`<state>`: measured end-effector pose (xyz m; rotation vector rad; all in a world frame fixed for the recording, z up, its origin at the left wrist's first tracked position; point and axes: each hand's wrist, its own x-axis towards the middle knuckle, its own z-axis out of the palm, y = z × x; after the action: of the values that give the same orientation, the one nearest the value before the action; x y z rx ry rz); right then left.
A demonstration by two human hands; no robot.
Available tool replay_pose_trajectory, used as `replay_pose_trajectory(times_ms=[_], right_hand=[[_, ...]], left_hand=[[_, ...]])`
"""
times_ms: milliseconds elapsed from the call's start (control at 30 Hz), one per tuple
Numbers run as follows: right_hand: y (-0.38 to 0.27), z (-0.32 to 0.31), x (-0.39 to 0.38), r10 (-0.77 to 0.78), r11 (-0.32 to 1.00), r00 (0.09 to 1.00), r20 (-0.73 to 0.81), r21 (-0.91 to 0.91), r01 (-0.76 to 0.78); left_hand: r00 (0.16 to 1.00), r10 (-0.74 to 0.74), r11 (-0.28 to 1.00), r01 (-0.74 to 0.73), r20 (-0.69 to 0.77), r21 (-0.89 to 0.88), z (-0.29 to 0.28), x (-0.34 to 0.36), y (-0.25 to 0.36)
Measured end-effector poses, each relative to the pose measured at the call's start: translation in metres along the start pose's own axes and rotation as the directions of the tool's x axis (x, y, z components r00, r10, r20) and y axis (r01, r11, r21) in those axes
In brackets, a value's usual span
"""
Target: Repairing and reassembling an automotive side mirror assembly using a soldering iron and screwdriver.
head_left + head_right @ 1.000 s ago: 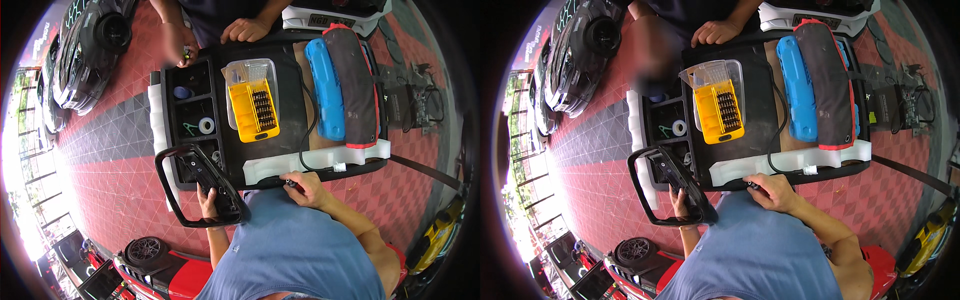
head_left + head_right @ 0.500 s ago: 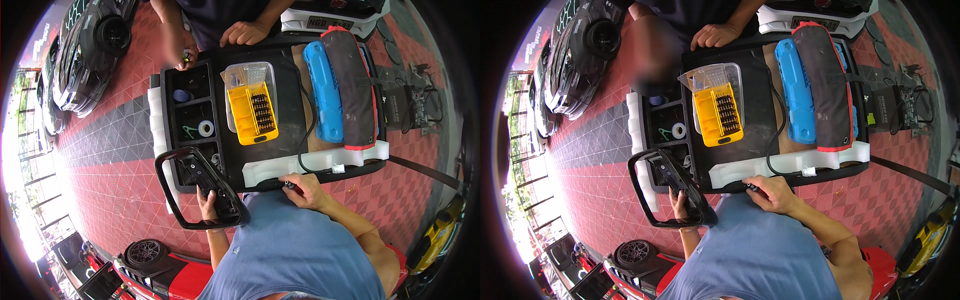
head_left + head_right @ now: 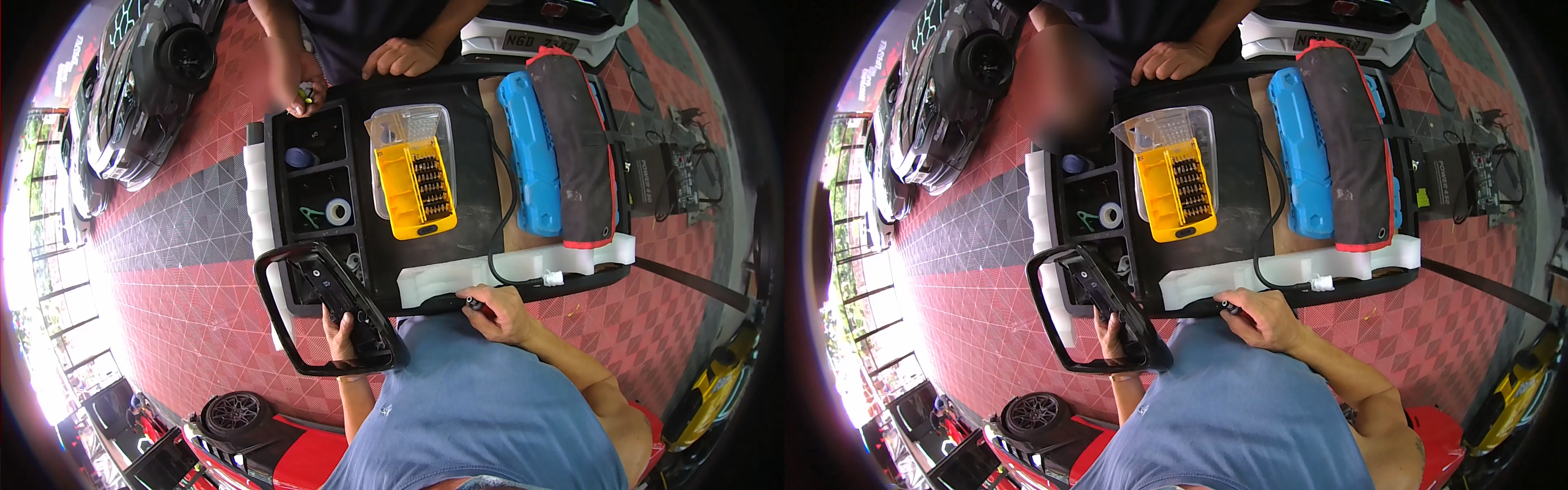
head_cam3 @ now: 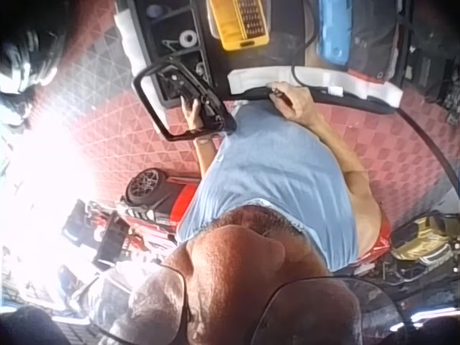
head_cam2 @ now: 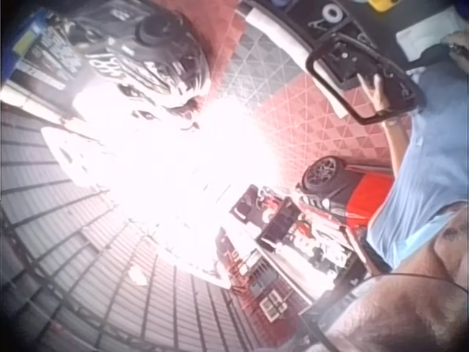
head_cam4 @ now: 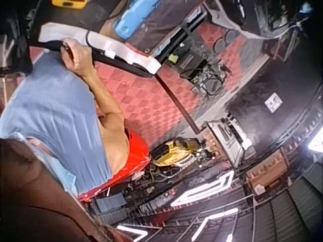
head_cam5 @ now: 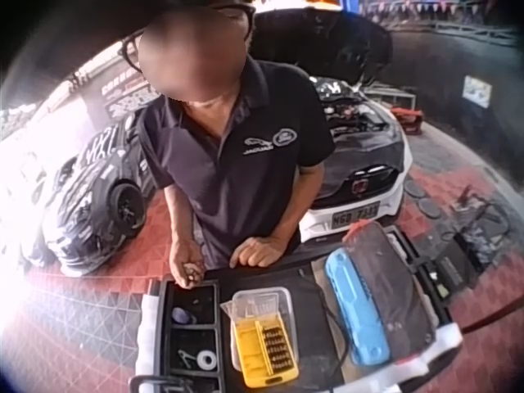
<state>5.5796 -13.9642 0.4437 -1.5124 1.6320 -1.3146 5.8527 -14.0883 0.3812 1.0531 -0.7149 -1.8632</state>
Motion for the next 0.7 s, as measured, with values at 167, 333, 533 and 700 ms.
replay_pose_trajectory(times_ms=[167, 333, 533, 700], right_hand=[[-0.003, -0.002, 0.003, -0.001, 1.0, 1.0, 0.003, -0.001, 0.001], [-0.004, -0.004, 0.006, 0.002, 0.999, 0.999, 0.034, -0.032, -0.001], [-0.004, -0.004, 0.009, 0.006, 0.999, 0.999, 0.037, -0.043, -0.005], [-0.006, -0.005, 0.008, 0.057, 0.997, 0.995, 0.081, -0.052, -0.052]], left_hand=[[1.0, 0.012, 1.0, -0.013, 0.006, 0.026, -0.004, 0.002, -0.002], [1.0, 0.001, 1.0, -0.001, -0.014, 0.008, -0.001, 0.0, -0.002], [0.999, -0.028, 0.999, 0.029, 0.022, -0.023, 0.013, -0.001, 0.006], [0.999, -0.026, 1.0, 0.026, 0.021, -0.017, 0.005, -0.001, 0.004]])
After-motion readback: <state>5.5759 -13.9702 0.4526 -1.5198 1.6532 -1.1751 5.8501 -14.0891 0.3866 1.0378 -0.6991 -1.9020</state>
